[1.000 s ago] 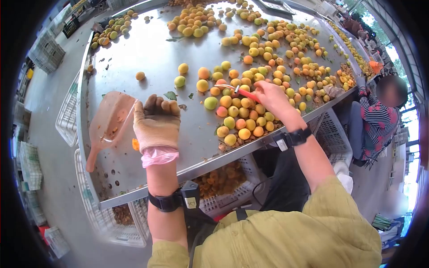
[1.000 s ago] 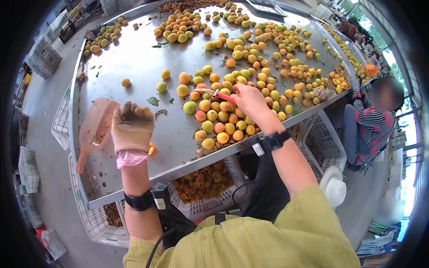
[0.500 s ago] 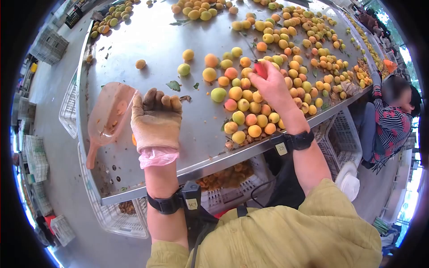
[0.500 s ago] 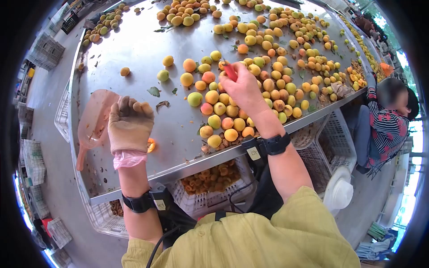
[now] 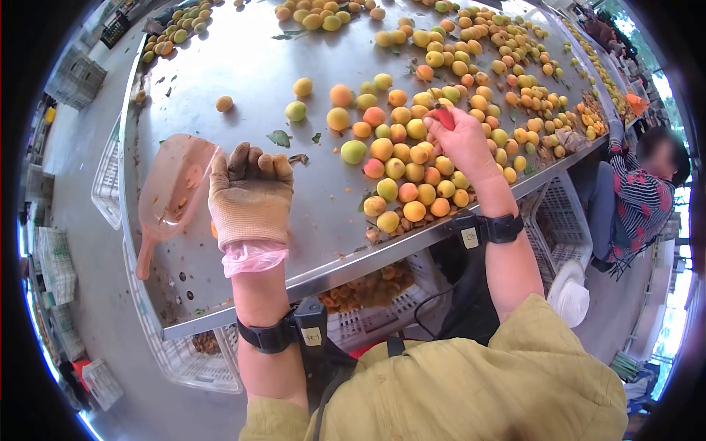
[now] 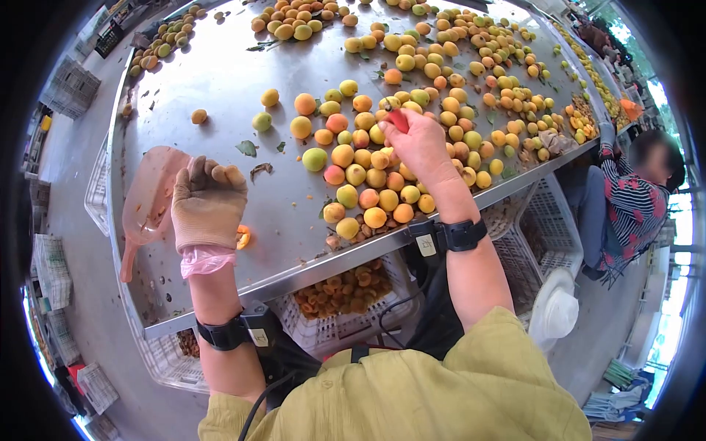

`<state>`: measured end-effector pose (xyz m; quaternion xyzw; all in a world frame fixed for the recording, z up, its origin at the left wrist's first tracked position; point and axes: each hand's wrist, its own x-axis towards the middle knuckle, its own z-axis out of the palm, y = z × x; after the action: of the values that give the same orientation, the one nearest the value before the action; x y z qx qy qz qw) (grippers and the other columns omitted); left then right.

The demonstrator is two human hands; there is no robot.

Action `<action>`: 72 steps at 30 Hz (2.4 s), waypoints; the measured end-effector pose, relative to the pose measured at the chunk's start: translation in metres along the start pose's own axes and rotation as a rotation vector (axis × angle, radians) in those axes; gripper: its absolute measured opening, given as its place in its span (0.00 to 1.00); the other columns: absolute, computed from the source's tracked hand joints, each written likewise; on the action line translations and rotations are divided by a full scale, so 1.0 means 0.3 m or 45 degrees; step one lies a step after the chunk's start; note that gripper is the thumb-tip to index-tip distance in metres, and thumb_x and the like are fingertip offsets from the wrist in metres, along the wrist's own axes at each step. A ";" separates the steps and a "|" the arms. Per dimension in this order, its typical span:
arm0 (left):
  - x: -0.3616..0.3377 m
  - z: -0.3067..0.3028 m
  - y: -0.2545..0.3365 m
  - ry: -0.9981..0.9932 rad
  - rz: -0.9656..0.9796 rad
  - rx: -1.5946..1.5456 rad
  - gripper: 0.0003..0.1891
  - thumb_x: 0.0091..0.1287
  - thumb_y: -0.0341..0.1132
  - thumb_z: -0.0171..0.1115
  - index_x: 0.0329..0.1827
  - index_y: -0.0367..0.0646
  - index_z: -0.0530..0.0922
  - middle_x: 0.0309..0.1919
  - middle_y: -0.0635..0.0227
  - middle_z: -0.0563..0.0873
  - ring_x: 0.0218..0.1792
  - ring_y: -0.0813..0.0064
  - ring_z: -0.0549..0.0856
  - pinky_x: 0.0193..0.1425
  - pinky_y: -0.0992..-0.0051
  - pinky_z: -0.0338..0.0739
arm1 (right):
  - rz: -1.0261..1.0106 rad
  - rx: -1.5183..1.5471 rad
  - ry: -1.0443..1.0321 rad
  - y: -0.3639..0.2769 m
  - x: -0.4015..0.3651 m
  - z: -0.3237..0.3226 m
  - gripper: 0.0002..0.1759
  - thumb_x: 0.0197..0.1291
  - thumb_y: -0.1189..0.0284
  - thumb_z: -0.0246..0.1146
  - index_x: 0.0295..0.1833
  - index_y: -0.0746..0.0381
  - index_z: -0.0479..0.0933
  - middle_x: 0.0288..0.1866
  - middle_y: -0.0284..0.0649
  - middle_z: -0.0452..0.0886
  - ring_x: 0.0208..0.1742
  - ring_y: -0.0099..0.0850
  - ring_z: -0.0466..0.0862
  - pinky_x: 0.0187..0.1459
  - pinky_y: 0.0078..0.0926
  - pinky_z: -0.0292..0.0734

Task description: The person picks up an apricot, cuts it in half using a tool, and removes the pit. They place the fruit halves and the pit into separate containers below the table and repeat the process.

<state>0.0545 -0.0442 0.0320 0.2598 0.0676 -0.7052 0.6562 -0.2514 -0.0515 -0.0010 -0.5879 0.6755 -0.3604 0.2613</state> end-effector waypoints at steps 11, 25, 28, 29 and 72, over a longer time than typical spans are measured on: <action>0.002 -0.025 0.022 -0.010 0.107 -0.077 0.14 0.66 0.44 0.58 0.27 0.44 0.74 0.23 0.72 0.72 0.27 0.72 0.70 0.39 0.69 0.70 | -0.298 -0.295 -0.187 -0.179 -0.064 0.192 0.12 0.51 0.67 0.69 0.41 0.58 0.79 0.31 0.40 0.84 0.35 0.41 0.84 0.37 0.34 0.78; -0.033 0.035 0.079 0.109 0.123 -0.276 0.16 0.68 0.45 0.54 0.26 0.44 0.69 0.22 0.73 0.64 0.25 0.73 0.65 0.35 0.72 0.67 | -0.369 -0.390 -0.771 -0.476 0.279 0.427 0.23 0.54 0.51 0.66 0.35 0.63 0.81 0.26 0.42 0.83 0.25 0.34 0.79 0.35 0.32 0.76; -0.013 0.012 0.089 0.054 0.084 -0.278 0.15 0.66 0.43 0.54 0.24 0.45 0.67 0.21 0.73 0.64 0.25 0.74 0.64 0.35 0.72 0.67 | -0.265 -0.006 -0.518 -0.635 0.351 0.377 0.22 0.58 0.49 0.64 0.39 0.58 0.82 0.27 0.31 0.85 0.26 0.20 0.77 0.30 0.23 0.73; -0.012 0.009 0.093 -0.001 0.103 -0.271 0.15 0.67 0.43 0.54 0.24 0.45 0.67 0.21 0.73 0.64 0.25 0.74 0.64 0.36 0.72 0.67 | -0.286 -0.040 -0.499 -0.656 0.346 0.327 0.22 0.58 0.49 0.64 0.38 0.58 0.82 0.27 0.32 0.85 0.26 0.21 0.77 0.30 0.22 0.72; -0.022 0.022 -0.156 -0.024 -0.149 0.651 0.23 0.69 0.51 0.56 0.55 0.41 0.73 0.48 0.63 0.75 0.48 0.65 0.75 0.50 0.63 0.75 | -0.153 0.046 -0.188 -0.189 -0.023 0.084 0.29 0.46 0.58 0.76 0.48 0.62 0.73 0.38 0.43 0.84 0.42 0.40 0.85 0.44 0.34 0.78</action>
<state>0.0077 -0.0352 0.0292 0.4061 -0.1042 -0.7385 0.5281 -0.1965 -0.0519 0.0283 -0.6475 0.6112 -0.3433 0.2989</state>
